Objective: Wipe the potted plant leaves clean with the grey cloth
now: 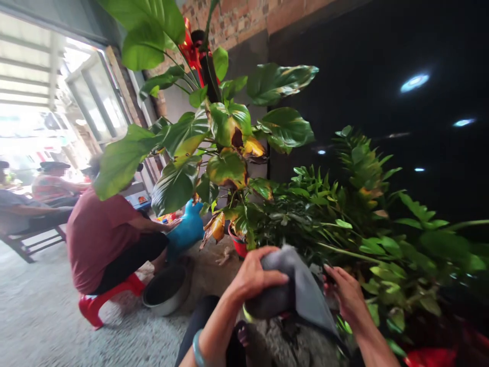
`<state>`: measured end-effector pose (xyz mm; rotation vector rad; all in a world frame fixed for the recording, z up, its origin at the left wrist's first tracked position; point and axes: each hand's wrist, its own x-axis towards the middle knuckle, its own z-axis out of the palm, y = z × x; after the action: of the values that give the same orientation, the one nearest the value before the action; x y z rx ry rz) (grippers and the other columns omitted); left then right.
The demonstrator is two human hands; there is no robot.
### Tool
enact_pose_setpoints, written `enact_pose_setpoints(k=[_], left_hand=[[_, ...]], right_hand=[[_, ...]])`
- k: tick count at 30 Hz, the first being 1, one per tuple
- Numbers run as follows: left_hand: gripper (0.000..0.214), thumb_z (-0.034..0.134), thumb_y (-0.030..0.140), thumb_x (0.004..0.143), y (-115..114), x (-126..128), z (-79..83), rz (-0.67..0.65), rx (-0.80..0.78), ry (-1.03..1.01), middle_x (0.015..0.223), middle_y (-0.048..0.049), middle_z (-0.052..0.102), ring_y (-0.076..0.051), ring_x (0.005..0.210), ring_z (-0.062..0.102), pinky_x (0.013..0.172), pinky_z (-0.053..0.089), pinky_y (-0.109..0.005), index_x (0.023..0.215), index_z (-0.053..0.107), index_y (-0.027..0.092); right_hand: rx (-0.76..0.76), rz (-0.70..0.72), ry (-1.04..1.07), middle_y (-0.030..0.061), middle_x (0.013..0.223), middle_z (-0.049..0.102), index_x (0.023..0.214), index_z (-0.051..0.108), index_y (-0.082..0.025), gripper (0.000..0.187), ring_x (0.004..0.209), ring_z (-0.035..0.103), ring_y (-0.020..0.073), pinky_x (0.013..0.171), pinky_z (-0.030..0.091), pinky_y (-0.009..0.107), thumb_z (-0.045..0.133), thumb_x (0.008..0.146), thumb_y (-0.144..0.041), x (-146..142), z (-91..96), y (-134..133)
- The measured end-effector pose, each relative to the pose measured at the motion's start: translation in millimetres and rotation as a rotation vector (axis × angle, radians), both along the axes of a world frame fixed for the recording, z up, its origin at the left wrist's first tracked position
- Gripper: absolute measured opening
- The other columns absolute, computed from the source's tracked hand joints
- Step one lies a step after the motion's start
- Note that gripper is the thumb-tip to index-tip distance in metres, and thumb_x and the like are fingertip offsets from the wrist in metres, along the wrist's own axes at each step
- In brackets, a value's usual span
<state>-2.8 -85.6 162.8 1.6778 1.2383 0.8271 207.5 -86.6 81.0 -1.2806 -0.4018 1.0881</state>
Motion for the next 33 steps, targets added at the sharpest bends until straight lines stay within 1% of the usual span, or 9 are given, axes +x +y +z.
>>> enact_pose_setpoints(k=[3, 5, 12, 14, 18, 20, 23, 27, 33], left_hand=[[0.06, 0.075, 0.033, 0.057, 20.3, 6.7, 37.6, 0.168, 0.257, -0.203, 0.094, -0.0007, 0.07, -0.02, 0.085, 0.062, 0.074, 0.05, -0.027, 0.115, 0.066, 0.02], [0.064, 0.073, 0.033, 0.059, 34.2, 16.3, 42.8, 0.23, 0.363, -0.237, 0.101, -0.0012, 0.07, -0.02, 0.089, 0.062, 0.078, 0.051, -0.028, 0.121, 0.062, 0.021], [0.053, 0.078, 0.027, 0.05, 25.9, 16.8, -0.4, -0.112, 0.032, 0.222, 0.083, -0.0007, 0.07, -0.025, 0.087, 0.063, 0.079, 0.05, -0.033, 0.101, 0.073, 0.017], [0.052, 0.078, 0.029, 0.051, 21.2, 14.9, 14.8, -0.14, 0.051, 0.091, 0.086, -0.0005, 0.07, -0.024, 0.087, 0.063, 0.077, 0.05, -0.031, 0.102, 0.072, 0.017], [0.062, 0.075, 0.032, 0.059, 35.1, 38.3, 62.7, -0.007, 0.363, -0.22, 0.106, -0.0014, 0.069, -0.022, 0.097, 0.062, 0.084, 0.049, -0.029, 0.119, 0.064, 0.02], [0.065, 0.074, 0.033, 0.062, 49.5, 56.6, 69.9, 0.02, 0.441, -0.218, 0.11, -0.0019, 0.068, -0.022, 0.098, 0.062, 0.086, 0.049, -0.029, 0.124, 0.06, 0.02], [0.061, 0.076, 0.032, 0.059, 64.2, 69.6, 52.4, -0.071, 0.418, 0.087, 0.108, -0.0034, 0.071, -0.024, 0.099, 0.063, 0.089, 0.049, -0.032, 0.119, 0.065, 0.021], [0.049, 0.082, 0.033, 0.048, 57.9, 47.9, 33.0, -0.202, 0.273, 0.512, 0.093, -0.0036, 0.074, -0.031, 0.095, 0.065, 0.085, 0.049, -0.037, 0.096, 0.075, 0.025], [0.054, 0.072, 0.034, 0.064, 48.5, 43.9, 80.1, -0.013, 0.537, 0.033, 0.105, -0.0006, 0.071, -0.021, 0.094, 0.063, 0.087, 0.048, -0.029, 0.115, 0.065, 0.021]], right_hand=[[0.028, 0.002, 0.0, -0.0027, 0.042, 0.053, 0.051, 0.051, -0.021, 0.047, 0.034, 0.045, 0.0102, 0.033, 0.037, 0.023, 0.08, 0.026, -0.047, -1.1, 1.1, 0.2], [0.039, 0.001, 0.001, -0.0033, 0.042, 0.053, 0.052, 0.05, -0.021, 0.049, 0.035, 0.046, 0.0101, 0.033, 0.037, 0.022, 0.081, 0.026, -0.048, -1.8, -0.2, 1.3], [0.036, -0.007, 0.012, -0.0032, 0.043, 0.056, 0.057, 0.055, -0.021, 0.046, 0.035, 0.047, 0.0123, 0.033, 0.034, 0.023, 0.082, 0.029, -0.046, 2.9, -10.2, 1.9], [0.053, -0.003, 0.008, -0.0032, 0.044, 0.055, 0.057, 0.055, -0.021, 0.044, 0.036, 0.048, 0.0124, 0.035, 0.035, 0.023, 0.081, 0.033, -0.047, 4.1, -11.3, 1.6], [0.073, 0.001, -0.005, -0.0035, 0.043, 0.053, 0.055, 0.052, -0.021, 0.043, 0.036, 0.046, 0.0111, 0.035, 0.037, 0.023, 0.079, 0.034, -0.048, 2.0, -9.6, 3.2], [0.068, 0.001, -0.008, -0.0033, 0.043, 0.054, 0.054, 0.052, -0.021, 0.043, 0.035, 0.046, 0.0104, 0.034, 0.037, 0.022, 0.079, 0.032, -0.047, 0.3, -8.1, 4.3], [0.055, 0.002, 0.001, -0.0031, 0.042, 0.054, 0.053, 0.052, -0.021, 0.043, 0.035, 0.047, 0.0105, 0.033, 0.037, 0.022, 0.078, 0.03, -0.047, 0.4, -7.4, 3.7], [0.033, 0.035, 0.009, -0.0025, 0.041, 0.053, 0.052, 0.052, -0.02, 0.041, 0.033, 0.047, 0.0118, 0.031, 0.035, 0.022, 0.079, 0.032, -0.044, 6.4, -9.6, -0.5], [0.038, 0.048, -0.009, -0.0013, 0.042, 0.053, 0.051, 0.051, -0.02, 0.042, 0.034, 0.046, 0.0101, 0.033, 0.035, 0.021, 0.08, 0.033, -0.044, 7.3, -9.3, 1.1]])
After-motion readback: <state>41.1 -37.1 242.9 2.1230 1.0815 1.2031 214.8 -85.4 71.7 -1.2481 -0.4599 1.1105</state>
